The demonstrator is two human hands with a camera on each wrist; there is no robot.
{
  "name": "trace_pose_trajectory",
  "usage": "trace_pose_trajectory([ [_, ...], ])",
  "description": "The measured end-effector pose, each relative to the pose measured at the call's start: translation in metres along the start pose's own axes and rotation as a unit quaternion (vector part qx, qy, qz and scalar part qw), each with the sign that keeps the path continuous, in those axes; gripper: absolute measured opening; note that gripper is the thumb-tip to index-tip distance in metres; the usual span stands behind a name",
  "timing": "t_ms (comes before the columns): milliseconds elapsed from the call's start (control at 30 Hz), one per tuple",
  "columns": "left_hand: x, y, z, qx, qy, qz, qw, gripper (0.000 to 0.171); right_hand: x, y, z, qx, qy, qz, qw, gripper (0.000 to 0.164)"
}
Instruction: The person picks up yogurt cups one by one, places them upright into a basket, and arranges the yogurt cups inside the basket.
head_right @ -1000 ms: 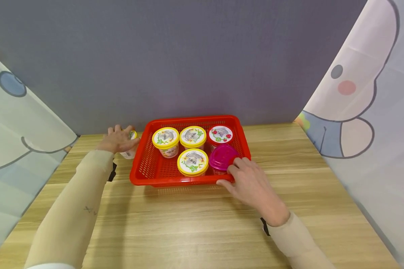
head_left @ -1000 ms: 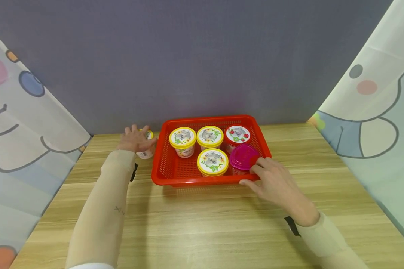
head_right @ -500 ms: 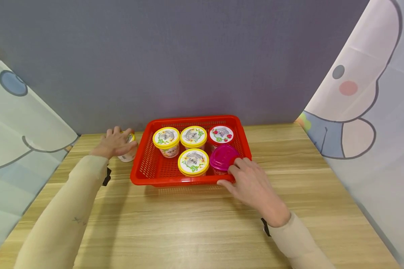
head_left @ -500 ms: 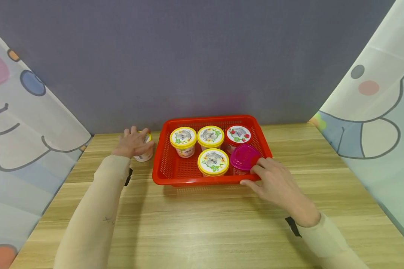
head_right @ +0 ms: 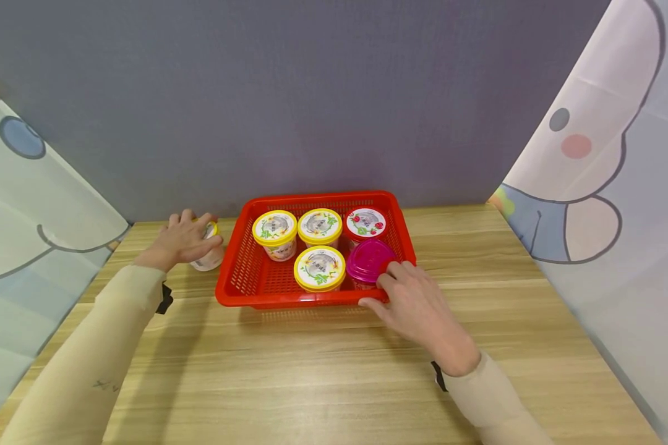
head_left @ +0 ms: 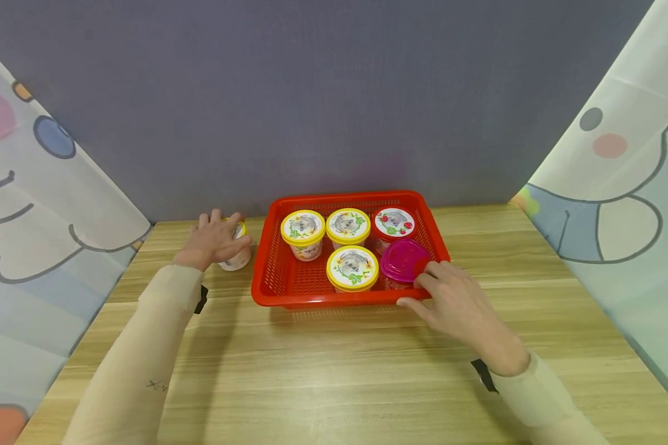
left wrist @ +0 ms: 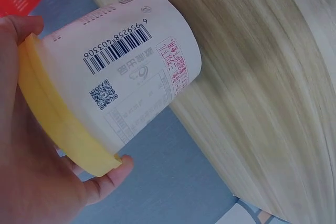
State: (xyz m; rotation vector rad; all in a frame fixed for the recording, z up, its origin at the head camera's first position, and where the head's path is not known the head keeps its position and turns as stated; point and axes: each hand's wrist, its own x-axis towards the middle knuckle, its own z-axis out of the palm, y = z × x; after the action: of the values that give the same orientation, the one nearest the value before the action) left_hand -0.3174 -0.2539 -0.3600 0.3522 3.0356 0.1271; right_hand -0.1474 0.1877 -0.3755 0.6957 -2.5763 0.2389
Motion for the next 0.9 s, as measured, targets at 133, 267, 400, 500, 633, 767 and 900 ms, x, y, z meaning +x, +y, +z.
trace_pose_trajectory([
  [133, -0.004, 0.0, -0.001, 0.002, 0.007, 0.004, 1.0, 0.062, 0.0, 0.0, 0.001, -0.002, 0.001, -0.002, 1.0, 0.04],
  [267, -0.008, 0.002, -0.004, 0.001, 0.019, 0.007, 0.9998, 0.061, 0.0, 0.0, 0.0, -0.001, -0.005, 0.002, 1.0, 0.04],
  [400, -0.012, 0.003, -0.008, 0.004, 0.023, 0.009, 0.9997, 0.06, 0.0, 0.0, -0.001, 0.0, -0.011, 0.007, 1.0, 0.039],
  [500, -0.014, 0.003, -0.01, 0.012, 0.023, 0.012, 0.9996, 0.059, 0.0, -0.001, -0.001, -0.001, -0.012, 0.009, 1.0, 0.04],
  [633, -0.017, 0.006, -0.014, 0.019, 0.028, 0.019, 0.9992, 0.059, 0.0, -0.001, -0.001, -0.002, -0.013, 0.008, 1.0, 0.04],
  [767, -0.022, 0.009, -0.02, 0.019, 0.033, 0.022, 0.999, 0.058, 0.0, -0.001, -0.001, -0.001, -0.01, 0.002, 1.0, 0.04],
  [900, -0.026, 0.012, -0.027, 0.023, 0.046, 0.028, 0.9983, 0.057, 0.0, -0.001, 0.0, -0.001, -0.005, 0.001, 1.0, 0.04],
])
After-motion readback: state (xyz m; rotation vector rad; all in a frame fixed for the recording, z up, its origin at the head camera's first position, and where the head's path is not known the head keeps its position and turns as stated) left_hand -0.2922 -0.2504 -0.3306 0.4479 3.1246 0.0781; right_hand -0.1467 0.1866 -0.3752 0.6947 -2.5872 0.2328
